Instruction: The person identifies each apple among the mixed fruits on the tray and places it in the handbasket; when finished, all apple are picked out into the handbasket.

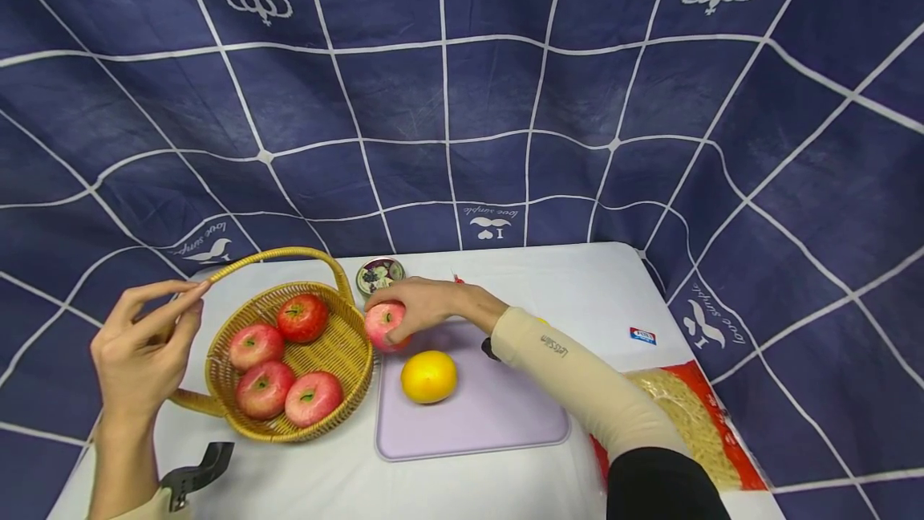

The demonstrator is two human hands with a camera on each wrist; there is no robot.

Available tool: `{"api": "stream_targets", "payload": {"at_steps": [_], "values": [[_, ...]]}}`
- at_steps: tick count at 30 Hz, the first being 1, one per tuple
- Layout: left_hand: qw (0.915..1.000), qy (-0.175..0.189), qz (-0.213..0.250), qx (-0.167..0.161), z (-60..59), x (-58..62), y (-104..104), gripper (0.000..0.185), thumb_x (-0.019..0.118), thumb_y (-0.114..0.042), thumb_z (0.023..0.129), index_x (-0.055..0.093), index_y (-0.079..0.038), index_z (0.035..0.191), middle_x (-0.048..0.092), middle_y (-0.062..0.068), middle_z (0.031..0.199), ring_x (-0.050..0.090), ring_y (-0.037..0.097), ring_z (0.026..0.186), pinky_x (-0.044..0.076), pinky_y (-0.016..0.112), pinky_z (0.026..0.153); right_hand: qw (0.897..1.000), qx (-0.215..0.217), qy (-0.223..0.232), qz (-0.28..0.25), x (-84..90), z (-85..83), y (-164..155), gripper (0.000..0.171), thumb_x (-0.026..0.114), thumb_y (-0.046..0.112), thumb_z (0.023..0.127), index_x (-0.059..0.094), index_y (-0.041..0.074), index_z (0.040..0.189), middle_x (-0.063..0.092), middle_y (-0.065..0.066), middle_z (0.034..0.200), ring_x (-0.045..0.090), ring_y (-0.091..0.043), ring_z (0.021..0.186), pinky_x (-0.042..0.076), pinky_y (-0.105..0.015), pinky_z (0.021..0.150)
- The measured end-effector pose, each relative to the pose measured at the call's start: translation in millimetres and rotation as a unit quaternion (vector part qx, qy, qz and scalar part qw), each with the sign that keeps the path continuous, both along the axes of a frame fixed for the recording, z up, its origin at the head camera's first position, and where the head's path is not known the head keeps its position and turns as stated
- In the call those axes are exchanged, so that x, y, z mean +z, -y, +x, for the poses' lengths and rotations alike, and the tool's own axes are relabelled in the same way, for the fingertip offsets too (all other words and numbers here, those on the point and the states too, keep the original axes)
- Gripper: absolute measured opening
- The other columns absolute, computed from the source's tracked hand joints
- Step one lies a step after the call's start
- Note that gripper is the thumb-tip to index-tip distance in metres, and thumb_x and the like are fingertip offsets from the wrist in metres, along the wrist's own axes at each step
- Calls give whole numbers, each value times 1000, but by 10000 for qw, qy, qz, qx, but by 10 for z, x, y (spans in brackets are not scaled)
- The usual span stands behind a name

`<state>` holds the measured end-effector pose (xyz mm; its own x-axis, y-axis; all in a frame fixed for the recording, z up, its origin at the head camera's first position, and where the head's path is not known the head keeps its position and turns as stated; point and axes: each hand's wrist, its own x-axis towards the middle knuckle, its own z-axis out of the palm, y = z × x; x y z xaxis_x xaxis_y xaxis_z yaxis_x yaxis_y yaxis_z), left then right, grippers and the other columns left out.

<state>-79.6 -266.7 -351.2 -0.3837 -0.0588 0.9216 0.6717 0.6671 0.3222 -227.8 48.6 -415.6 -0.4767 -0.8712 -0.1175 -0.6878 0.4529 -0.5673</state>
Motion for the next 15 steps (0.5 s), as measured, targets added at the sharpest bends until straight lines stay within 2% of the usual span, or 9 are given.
{"api": "stream_targets", "payload": {"at_steps": [8, 15], "values": [[10000, 33, -26, 0, -4, -12, 18, 13, 69, -1, 88, 80, 3, 94, 68, 24, 93, 28, -3, 50, 18, 6, 56, 9994, 200, 93, -261, 163, 115, 125, 61, 77, 46, 78, 57, 42, 135, 58, 20, 125, 53, -4, 111, 46, -27, 97], [10000, 28, -7, -2, 1, -8, 20, 13, 69, -1, 88, 80, 3, 94, 68, 24, 93, 28, -3, 50, 18, 6, 56, 9990, 360, 70, -236, 192, 185, 222, 62, 78, 48, 78, 58, 39, 136, 56, 19, 124, 52, -2, 110, 45, -24, 96]]}}
